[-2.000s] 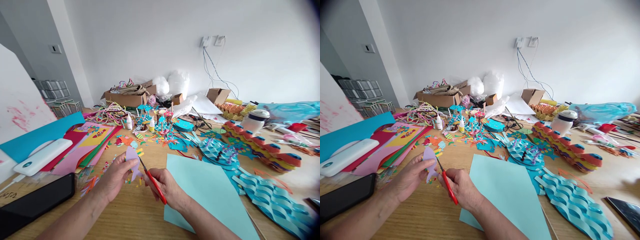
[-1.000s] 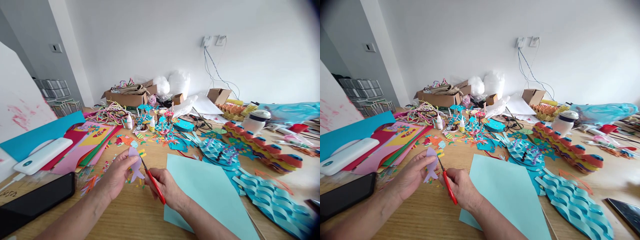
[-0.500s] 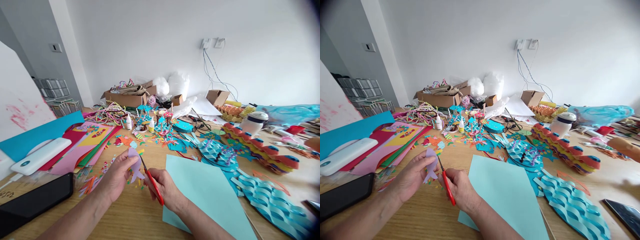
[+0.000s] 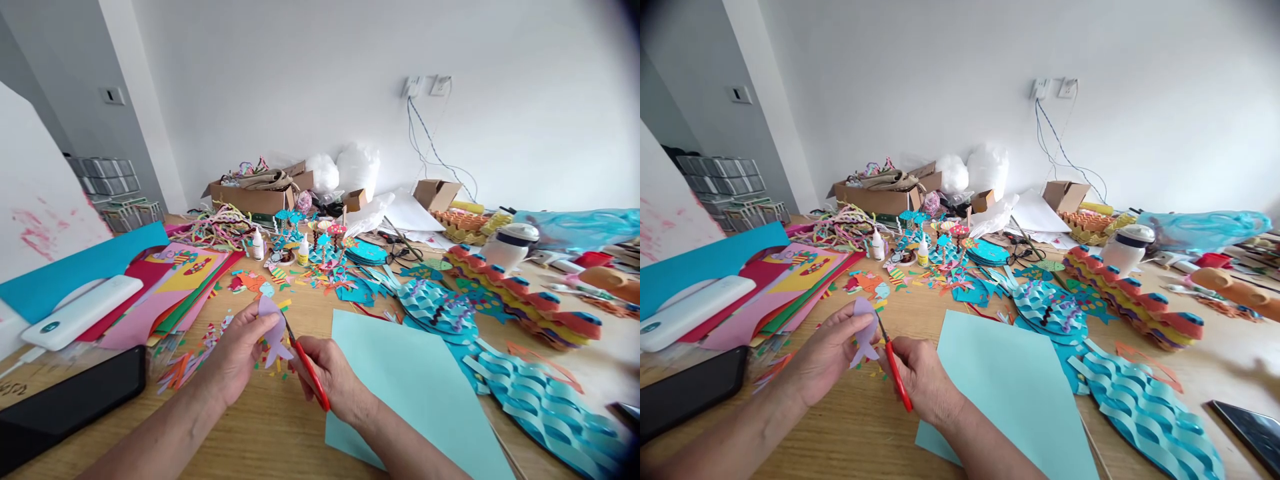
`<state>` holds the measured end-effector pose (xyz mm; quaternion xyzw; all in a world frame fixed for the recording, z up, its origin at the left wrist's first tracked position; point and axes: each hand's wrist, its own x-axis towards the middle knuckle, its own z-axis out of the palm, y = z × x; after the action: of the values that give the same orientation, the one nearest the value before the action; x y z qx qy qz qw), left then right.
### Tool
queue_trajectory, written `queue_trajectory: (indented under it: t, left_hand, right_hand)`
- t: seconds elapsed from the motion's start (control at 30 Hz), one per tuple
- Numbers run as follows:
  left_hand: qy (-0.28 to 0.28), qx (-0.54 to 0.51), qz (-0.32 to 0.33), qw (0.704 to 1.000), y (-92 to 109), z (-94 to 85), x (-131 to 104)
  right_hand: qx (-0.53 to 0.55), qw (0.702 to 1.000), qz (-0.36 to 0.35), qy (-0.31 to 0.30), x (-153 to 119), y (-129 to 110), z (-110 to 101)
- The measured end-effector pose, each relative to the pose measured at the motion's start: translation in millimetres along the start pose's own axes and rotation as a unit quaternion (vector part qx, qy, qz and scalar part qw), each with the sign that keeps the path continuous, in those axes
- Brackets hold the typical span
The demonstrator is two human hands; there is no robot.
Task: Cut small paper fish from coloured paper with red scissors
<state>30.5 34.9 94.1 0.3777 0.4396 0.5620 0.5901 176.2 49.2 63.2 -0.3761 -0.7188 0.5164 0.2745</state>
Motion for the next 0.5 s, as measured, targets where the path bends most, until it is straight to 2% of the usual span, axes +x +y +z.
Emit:
queue_trajectory:
  t: [0.2, 0.5]
  left_hand:
    - [0.006, 0.005, -0.006, 1.0, -2.3, -2.3, 0.1]
    - [-0.004, 0.003, -0.003, 1.0, -3.5, -3.5, -1.0]
  right_hand:
    - [0.006, 1.0, 0.005, -0.004, -0.2, -0.2, -0.3]
    - [-0.045, 0.999, -0.021, 0.013, -0.2, 3.6, -0.1]
